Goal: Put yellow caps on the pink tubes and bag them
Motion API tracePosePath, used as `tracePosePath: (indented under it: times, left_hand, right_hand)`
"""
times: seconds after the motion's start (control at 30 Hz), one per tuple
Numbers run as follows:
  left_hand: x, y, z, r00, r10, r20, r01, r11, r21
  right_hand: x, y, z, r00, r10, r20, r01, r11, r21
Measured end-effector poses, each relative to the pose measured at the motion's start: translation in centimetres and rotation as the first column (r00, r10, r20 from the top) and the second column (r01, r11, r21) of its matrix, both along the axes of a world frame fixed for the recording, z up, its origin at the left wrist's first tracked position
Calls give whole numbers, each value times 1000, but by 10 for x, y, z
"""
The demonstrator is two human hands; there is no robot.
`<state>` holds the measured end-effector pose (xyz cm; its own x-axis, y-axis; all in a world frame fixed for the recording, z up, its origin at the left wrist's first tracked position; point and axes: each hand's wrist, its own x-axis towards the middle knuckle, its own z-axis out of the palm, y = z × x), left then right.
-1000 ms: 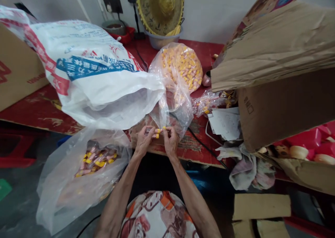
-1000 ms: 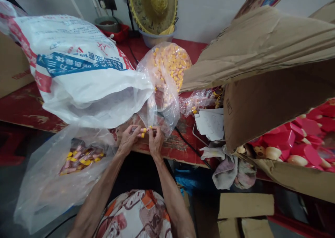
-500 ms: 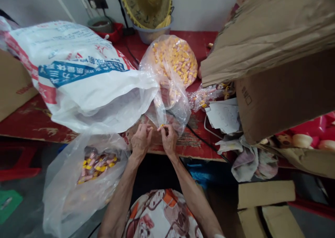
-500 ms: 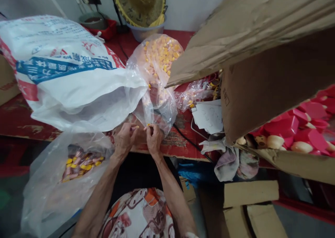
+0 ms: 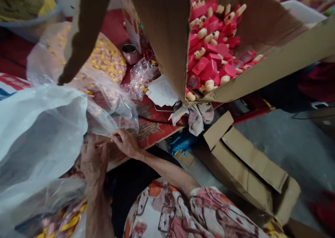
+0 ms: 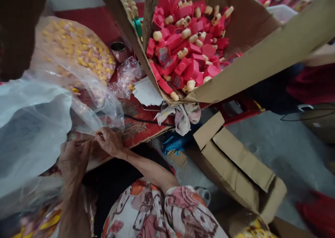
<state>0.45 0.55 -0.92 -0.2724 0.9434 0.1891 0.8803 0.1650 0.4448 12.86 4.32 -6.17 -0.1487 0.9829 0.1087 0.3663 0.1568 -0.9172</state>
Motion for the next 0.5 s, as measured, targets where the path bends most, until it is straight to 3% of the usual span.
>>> tracePosePath:
  times: [0.1, 0.17, 0.23, 0.3, 0.4, 0.47, 0.5]
  left_hand:
    - [2, 2, 1, 998, 52, 29, -54, 995, 88]
    - [5, 4, -2, 993, 100, 67, -104, 993, 63]
    - [6, 6, -5, 965, 161, 209, -162, 987, -13]
    - [6, 4, -6, 853, 250, 458, -228, 968, -103]
    - [3, -4, -4, 584, 332, 741, -284, 938, -196]
    - [1, -12, -3, 510, 338, 791, -314, 929, -194]
    - [-1, -15, -3, 526, 319, 789, -316, 934, -167]
  right_hand:
    - [0, 0, 0, 1000, 12, -13, -12, 1000, -5]
    - [-1, 1, -2, 1000, 15, -14, -15, 1000, 5]
    - [-1, 2, -3, 1000, 8, -20, -8, 1000, 18]
    - [-1, 0, -3, 999, -5, -38, 5, 1000, 19]
    - [-2, -3, -5, 996, -26, -81, 27, 1000, 16]
    - [-3, -4, -8, 992, -45, -115, 49, 998, 35]
    - [-3, -4, -10, 991, -51, -127, 57, 997, 46]
